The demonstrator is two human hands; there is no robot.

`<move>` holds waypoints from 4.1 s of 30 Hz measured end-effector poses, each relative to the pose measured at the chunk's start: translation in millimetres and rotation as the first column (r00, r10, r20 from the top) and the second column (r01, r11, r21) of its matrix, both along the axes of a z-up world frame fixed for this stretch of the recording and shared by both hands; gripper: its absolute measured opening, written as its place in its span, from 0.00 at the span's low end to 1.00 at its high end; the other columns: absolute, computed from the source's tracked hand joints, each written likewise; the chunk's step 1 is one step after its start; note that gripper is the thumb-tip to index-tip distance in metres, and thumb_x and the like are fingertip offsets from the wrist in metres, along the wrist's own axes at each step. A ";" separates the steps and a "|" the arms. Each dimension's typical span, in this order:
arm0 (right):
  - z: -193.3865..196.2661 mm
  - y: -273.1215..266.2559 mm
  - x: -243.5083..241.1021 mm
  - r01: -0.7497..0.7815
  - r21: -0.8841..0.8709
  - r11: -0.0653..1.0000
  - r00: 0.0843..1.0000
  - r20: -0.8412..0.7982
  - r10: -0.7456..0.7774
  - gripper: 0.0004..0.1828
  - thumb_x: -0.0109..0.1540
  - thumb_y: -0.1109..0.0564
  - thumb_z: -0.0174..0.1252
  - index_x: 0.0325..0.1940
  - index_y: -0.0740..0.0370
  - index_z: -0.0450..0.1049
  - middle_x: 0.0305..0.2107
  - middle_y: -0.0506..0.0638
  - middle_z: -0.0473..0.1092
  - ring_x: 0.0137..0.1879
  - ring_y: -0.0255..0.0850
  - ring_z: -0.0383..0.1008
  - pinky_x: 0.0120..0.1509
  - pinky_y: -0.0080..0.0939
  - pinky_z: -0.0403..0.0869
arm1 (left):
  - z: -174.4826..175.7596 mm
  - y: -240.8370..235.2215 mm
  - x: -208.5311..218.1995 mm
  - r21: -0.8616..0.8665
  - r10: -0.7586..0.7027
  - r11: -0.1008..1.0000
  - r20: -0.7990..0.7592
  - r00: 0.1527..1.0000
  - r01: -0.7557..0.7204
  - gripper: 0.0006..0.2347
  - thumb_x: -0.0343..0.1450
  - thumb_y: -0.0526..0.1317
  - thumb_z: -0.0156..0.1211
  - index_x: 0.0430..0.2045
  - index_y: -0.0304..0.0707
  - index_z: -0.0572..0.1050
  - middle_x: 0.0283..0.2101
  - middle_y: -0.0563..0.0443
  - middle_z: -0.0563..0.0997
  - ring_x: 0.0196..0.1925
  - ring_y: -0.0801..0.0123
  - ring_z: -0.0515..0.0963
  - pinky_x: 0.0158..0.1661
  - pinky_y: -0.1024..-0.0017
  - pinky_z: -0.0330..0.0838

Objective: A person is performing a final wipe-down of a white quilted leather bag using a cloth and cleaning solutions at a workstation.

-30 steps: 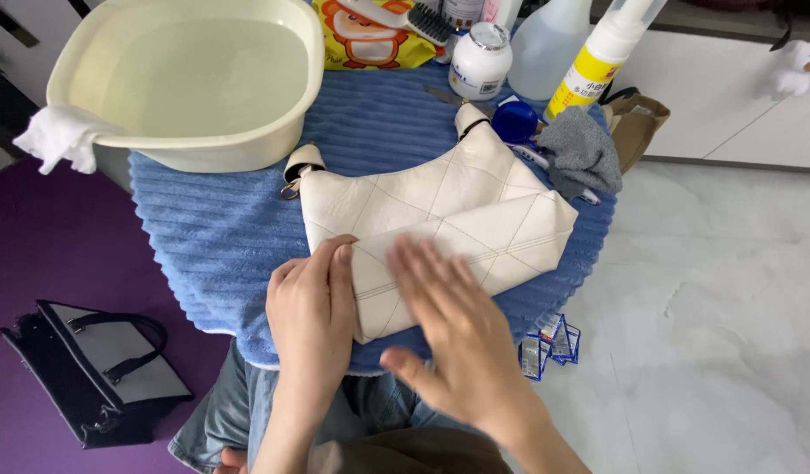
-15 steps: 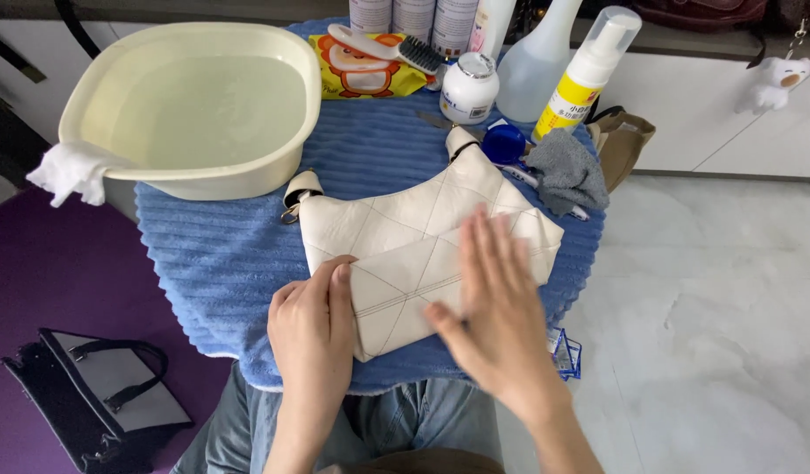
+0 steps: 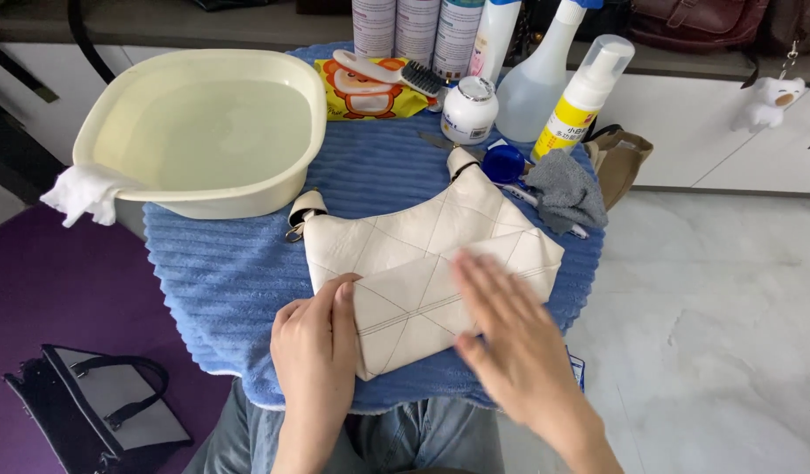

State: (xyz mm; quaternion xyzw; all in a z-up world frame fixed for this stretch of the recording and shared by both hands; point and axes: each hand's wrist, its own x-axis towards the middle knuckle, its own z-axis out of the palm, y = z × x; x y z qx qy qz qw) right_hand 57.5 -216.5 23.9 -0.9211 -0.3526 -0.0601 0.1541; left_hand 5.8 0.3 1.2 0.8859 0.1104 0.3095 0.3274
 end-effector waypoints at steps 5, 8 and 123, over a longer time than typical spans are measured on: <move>13.0 -1.2 16.8 0.190 0.108 0.976 0.981 0.016 -0.193 0.47 0.68 0.27 0.13 0.81 0.58 0.40 0.79 0.52 0.40 0.82 0.47 0.35 0.81 0.54 0.34 | 0.0 -0.6 0.2 -0.014 0.009 1.000 -0.021 1.000 -0.010 0.15 0.79 0.43 0.40 0.38 0.46 0.81 0.11 0.61 0.73 0.21 0.66 0.77 0.50 0.63 0.68; 18.9 6.6 21.3 0.256 0.133 0.957 0.964 0.032 -0.262 0.45 0.69 0.28 0.20 0.81 0.61 0.42 0.78 0.54 0.41 0.83 0.51 0.32 0.81 0.57 0.33 | 0.9 -1.1 -0.6 -0.020 0.011 1.000 -0.024 1.000 -0.012 0.16 0.79 0.44 0.40 0.39 0.46 0.81 0.12 0.61 0.74 0.22 0.65 0.78 0.50 0.62 0.67; 35.4 -13.0 45.2 0.389 0.429 0.815 0.920 -0.219 -0.325 0.49 0.65 0.25 0.19 0.72 0.62 0.62 0.69 0.60 0.61 0.77 0.59 0.51 0.75 0.58 0.50 | 5.2 4.4 -23.0 0.205 -0.243 0.955 0.112 0.964 0.217 0.24 0.64 0.57 0.72 0.48 0.48 0.75 0.37 0.60 0.81 0.42 0.66 0.79 0.59 0.57 0.58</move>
